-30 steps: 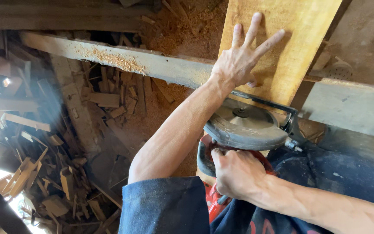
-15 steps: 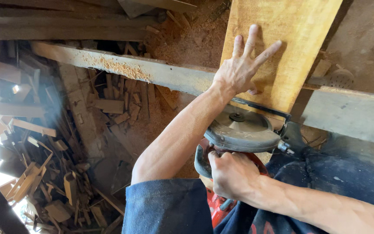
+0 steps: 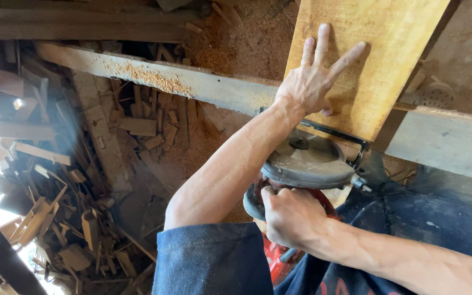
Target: The person uses a circular saw to cut a long wooden plank into shorter pieces. They repeatedly position the plank, make a cut, and then move the cut piece aside to prepare for the next cut.
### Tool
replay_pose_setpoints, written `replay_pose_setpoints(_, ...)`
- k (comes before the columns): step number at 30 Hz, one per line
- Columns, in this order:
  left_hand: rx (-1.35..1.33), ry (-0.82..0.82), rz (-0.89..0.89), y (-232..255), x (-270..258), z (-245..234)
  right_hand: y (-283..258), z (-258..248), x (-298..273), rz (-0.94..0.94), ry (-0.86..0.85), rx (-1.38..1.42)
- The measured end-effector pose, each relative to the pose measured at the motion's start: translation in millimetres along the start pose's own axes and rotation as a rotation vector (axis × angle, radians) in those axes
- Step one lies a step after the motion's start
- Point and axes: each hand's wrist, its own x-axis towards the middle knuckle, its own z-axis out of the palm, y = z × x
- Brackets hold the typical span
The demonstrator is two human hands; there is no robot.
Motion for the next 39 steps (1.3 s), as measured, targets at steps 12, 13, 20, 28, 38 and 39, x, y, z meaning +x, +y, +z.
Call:
replay_pose_setpoints(12,0.004,-0.145,-0.066,2,4,-5,-3,3,11,-0.057,0.010,0.024)
replay_pose_setpoints(13,0.000,-0.150,-0.063,3,4,-5,-2,5,13,-0.075,0.036,0.011)
replay_pose_setpoints(20,0.054,-0.177,0.009,-3,10,-5,2,14,22,-0.194,0.170,0.016)
replay_pose_setpoints(28,0.021,-0.248,0.033,-5,9,-21,1,22,34,-0.146,0.125,-0.004)
replay_pose_setpoints(38,0.038,-0.267,0.029,1,11,-35,-3,20,41,-0.230,0.090,-0.014)
replay_pose_setpoints(39,0.046,-0.288,0.019,1,12,-35,-2,20,42,-0.259,0.131,0.040)
